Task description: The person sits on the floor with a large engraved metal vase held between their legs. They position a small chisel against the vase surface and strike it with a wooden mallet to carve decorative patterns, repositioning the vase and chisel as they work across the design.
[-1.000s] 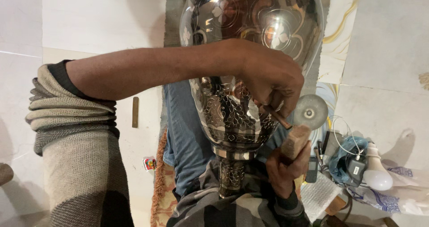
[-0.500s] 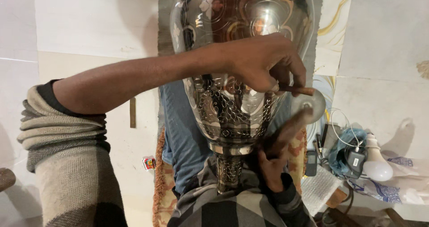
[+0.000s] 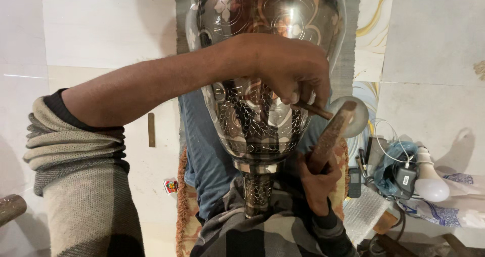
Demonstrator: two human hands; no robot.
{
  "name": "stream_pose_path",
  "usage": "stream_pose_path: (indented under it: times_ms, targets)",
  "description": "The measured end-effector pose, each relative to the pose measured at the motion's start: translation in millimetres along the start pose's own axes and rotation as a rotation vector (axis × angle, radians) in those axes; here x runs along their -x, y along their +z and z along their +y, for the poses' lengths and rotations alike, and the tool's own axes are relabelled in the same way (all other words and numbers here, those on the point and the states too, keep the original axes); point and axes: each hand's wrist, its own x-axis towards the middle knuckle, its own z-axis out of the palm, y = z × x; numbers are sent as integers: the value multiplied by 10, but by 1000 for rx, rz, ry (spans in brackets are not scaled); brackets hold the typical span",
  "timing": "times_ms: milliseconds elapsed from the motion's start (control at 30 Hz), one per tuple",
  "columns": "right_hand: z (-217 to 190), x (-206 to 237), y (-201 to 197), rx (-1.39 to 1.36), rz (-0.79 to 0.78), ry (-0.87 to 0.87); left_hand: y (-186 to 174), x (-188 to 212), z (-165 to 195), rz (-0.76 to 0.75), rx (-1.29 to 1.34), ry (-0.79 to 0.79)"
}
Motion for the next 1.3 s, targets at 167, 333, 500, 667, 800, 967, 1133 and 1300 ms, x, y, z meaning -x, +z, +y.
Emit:
stream_pose_path:
  times_ms: [167,333,500,667,800,967,1133,1300]
  targets:
    - [-94,-30,-55,-184,110,44,-44,-24,32,-71,33,-54]
    - [-29,44,-45,-307,252,-78,-33,-30,106,-97,-68,18]
    - [276,15,32,-104,200,-106,-63,-44,154,-140,-118,-50]
    - [413,-17,104,116,240,131,-65,-46,126,-155,-107,-5]
    - [279,-105,33,-113,133,-151,-48,-31,107,-97,-91,61]
    - [108,-190,-14,37,11,-160,-56,-10,133,-120,-195,-56]
    - [83,-178,96,-301,148,-56,-52,51,160,0,-175,22]
    - [-46,-290,-24,-32,24,-36,4,143,173,104,-131,-48]
